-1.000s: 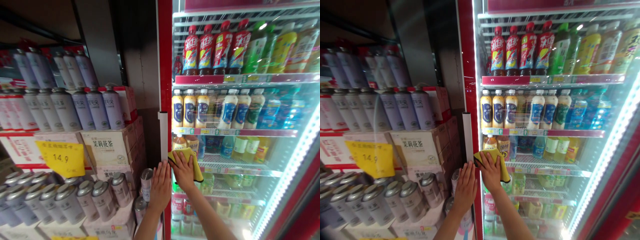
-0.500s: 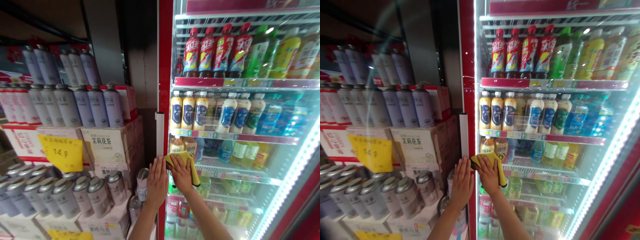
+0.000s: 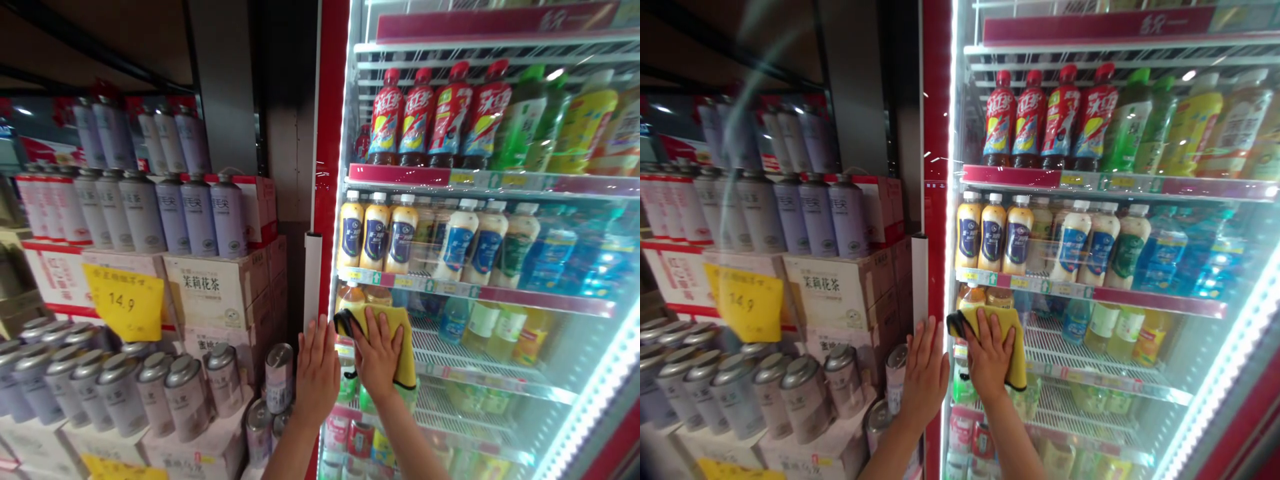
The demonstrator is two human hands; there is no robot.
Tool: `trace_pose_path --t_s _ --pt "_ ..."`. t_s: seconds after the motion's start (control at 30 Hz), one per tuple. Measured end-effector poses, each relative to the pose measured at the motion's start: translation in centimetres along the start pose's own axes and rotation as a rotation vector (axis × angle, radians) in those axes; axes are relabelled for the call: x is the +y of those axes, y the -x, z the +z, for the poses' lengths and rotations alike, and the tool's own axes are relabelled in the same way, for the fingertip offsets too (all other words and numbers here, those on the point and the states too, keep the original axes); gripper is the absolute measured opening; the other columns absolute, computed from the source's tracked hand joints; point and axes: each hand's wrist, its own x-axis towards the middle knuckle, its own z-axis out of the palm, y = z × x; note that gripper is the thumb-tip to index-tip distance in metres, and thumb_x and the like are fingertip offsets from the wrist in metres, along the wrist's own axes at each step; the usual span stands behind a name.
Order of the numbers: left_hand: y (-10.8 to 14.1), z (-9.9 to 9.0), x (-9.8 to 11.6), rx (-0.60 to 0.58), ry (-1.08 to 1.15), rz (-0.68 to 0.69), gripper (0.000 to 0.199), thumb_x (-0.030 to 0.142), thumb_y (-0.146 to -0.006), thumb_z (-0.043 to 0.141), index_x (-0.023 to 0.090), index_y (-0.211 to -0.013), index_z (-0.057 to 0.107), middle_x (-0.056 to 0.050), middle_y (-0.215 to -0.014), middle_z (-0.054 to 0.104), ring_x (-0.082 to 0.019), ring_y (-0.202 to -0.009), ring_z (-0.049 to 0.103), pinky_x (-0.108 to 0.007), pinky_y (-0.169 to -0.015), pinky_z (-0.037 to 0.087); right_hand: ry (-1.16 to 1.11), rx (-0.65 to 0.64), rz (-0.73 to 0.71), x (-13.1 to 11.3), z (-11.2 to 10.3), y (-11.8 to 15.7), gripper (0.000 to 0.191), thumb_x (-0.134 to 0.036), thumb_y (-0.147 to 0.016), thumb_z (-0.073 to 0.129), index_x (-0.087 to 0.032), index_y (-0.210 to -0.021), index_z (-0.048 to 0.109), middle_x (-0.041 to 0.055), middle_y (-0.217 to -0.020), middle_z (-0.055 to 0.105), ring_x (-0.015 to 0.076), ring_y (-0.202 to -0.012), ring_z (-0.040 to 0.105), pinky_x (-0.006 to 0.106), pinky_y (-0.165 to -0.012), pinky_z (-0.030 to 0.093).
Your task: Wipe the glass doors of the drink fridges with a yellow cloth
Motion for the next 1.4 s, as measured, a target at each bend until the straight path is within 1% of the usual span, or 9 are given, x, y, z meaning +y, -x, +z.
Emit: trace_pose_path --t_s 0.13,0.3,0.53,0.67,0.8,1.03,1.13,1.27,1.4 --pt "-0.5 0.1 -0.1 0.004 -0.004 0.022 0.070 0.012 -0.097 0.046 0.014 -0.162 0.019 -0.012 -0.166 0.033 -0.025 -0.158 0.019 -0.044 -0.130 0.019 -0.039 -0.067 -0.124 -0.7 0.4 -0.9 0.038 -0.027 -0.097 0.057 -0.039 -0.132 0.067 0.0019 -0.147 0.061 0.0259 -0.146 0.042 0.056 -0.125 0.004" --pt "-1.4 0.2 0.3 0.008 -0.005 -0.002 0.071 0.011 -0.098 0.045 0.014 -0.163 0.017 -0.011 -0.168 0.027 -0.025 -0.158 0.016 -0.044 -0.130 0.018 0.021 0.088 -0.058 2.8 -1.0 -5.6 0.039 -0.030 -0.097 0.059 -0.035 -0.135 0.066 0.0055 -0.152 0.056 0.0280 -0.148 0.038 0.058 -0.124 0.008" --pt "-1.1 0.6 0.4 0.012 0.015 -0.020 0.070 0.012 -0.098 0.045 0.015 -0.163 0.017 -0.012 -0.168 0.027 -0.027 -0.157 0.020 -0.045 -0.127 0.027 0.013 0.028 0.007 2.3 -0.4 2.6 0.031 -0.029 -0.096 0.057 -0.033 -0.123 0.072 0.0068 -0.143 0.064 0.0301 -0.147 0.040 0.061 -0.123 0.012" --pt "-1.8 1.0 1.0 0.004 0.035 0.048 0.072 0.011 -0.097 0.045 0.015 -0.163 0.016 -0.011 -0.167 0.031 -0.026 -0.157 0.021 -0.043 -0.125 0.032 0.010 -0.007 -0.082 3.3 -1.0 0.2 0.035 -0.030 -0.096 0.059 -0.038 -0.128 0.069 0.0031 -0.144 0.064 0.0263 -0.145 0.042 0.057 -0.125 0.008" --pt "-2.6 1.7 2.2 -0.022 0.068 0.097 0.075 0.007 -0.095 0.042 0.016 -0.164 0.012 -0.009 -0.167 0.028 -0.025 -0.157 0.019 -0.042 -0.124 0.036 0.098 0.129 -0.010 6.8 -2.3 -2.7 0.040 -0.030 -0.095 0.061 -0.035 -0.135 0.065 0.0055 -0.155 0.053 0.0298 -0.150 0.036 0.061 -0.124 0.014" --pt "-2.7 2.6 2.4 -0.071 0.117 0.050 0.077 0.006 -0.095 0.041 0.018 -0.164 0.008 -0.010 -0.168 0.026 -0.026 -0.158 0.015 -0.044 -0.122 0.038 0.086 0.082 0.062 5.3 -1.9 2.7 0.034 -0.027 -0.096 0.057 -0.031 -0.128 0.069 0.0080 -0.155 0.053 0.0311 -0.154 0.029 0.064 -0.123 0.015" --pt "-3.2 3.2 2.2 -0.070 0.099 0.049 0.076 0.008 -0.097 0.042 0.017 -0.164 0.008 -0.012 -0.169 0.023 -0.028 -0.158 0.014 -0.046 -0.121 0.039 0.074 0.036 0.000 5.2 -2.0 0.9 0.034 -0.030 -0.096 0.058 -0.035 -0.128 0.069 0.0054 -0.150 0.058 0.0291 -0.151 0.034 0.063 -0.124 0.013" --pt "-4.1 4.2 2.4 -0.058 0.069 0.073 0.079 0.011 -0.096 0.046 0.017 -0.164 0.005 -0.014 -0.170 0.019 -0.031 -0.158 0.014 -0.049 -0.122 0.037 0.131 0.088 0.017 8.3 -3.0 -1.9 0.038 -0.028 -0.095 0.060 -0.034 -0.131 0.067 0.0051 -0.157 0.050 0.0304 -0.150 0.035 0.063 -0.124 0.015" --pt "-4.2 4.8 2.8 -0.075 0.070 0.060 0.075 0.019 -0.099 0.048 0.020 -0.164 0.009 -0.013 -0.170 0.018 -0.034 -0.158 0.013 -0.056 -0.122 0.035 0.149 0.147 0.111 9.7 -3.0 0.6 0.044 -0.025 -0.094 0.058 -0.031 -0.138 0.062 0.0083 -0.163 0.041 0.0355 -0.153 0.030 0.069 -0.121 0.019"
